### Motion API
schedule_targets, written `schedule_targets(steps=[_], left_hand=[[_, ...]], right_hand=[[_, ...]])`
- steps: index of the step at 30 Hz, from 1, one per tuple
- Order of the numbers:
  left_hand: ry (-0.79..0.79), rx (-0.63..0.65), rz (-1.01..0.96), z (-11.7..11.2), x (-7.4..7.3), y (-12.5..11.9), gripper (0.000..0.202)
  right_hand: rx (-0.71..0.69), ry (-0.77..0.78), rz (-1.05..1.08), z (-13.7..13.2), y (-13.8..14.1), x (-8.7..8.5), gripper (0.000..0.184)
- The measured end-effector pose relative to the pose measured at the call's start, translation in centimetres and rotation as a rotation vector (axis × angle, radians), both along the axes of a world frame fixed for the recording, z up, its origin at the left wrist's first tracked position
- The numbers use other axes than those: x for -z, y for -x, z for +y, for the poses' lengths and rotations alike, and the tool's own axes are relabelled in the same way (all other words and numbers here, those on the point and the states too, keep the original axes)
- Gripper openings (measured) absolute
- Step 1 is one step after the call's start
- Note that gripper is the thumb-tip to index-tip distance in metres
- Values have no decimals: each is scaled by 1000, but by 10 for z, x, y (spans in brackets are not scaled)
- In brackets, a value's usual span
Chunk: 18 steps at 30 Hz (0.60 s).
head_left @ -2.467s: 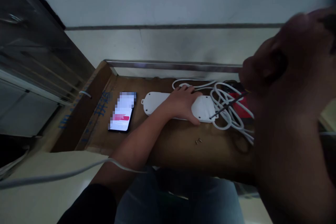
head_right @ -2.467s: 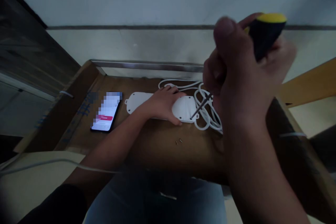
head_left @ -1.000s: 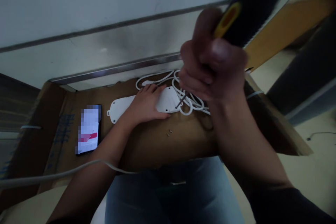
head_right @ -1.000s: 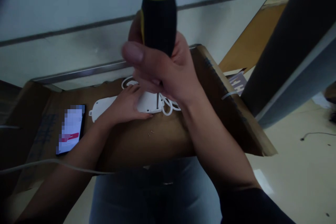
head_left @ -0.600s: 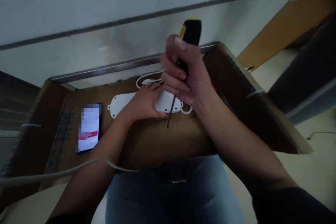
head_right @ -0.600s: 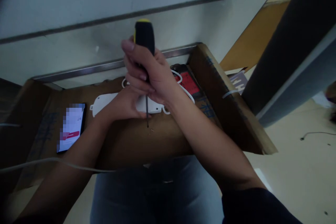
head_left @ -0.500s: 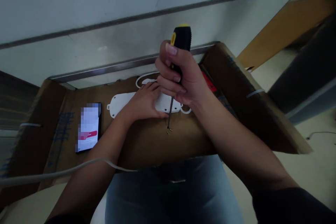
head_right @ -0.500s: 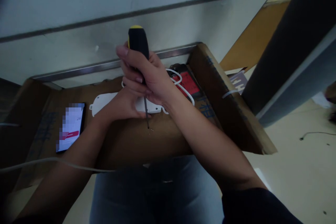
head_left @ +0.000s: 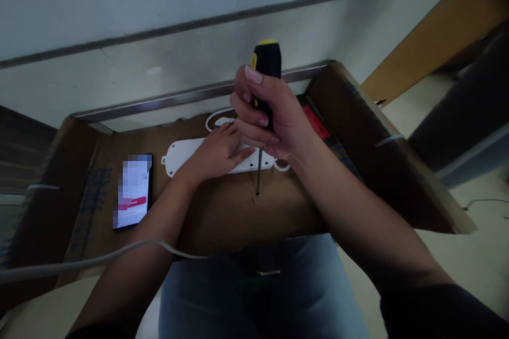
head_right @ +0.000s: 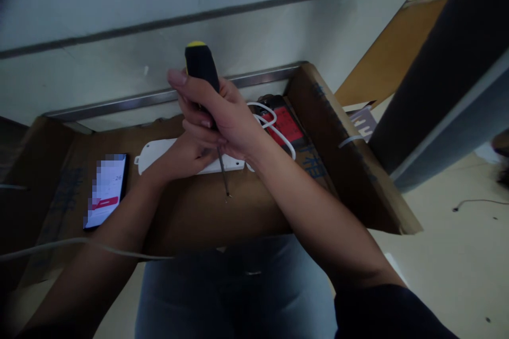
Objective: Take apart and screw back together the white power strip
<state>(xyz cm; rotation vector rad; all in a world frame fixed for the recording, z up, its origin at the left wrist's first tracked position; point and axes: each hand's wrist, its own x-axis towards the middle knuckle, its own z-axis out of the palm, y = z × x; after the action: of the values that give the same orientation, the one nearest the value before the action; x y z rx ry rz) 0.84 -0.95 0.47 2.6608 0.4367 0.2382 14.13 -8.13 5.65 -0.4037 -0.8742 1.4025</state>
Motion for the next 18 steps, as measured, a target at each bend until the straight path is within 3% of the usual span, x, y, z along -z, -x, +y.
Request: schedule_targets(steps=[6,12,18], left_hand=[[-71,-33,14,1,6,0,50],[-56,-59,7,2,6,0,55],[118,-38,-182,4,2,4,32]], right_hand=[[107,39,-55,-3,-4,-9,57],[57,3,-35,-6,-28,-19,45],[129,-47,108,3,-65,-14,40]])
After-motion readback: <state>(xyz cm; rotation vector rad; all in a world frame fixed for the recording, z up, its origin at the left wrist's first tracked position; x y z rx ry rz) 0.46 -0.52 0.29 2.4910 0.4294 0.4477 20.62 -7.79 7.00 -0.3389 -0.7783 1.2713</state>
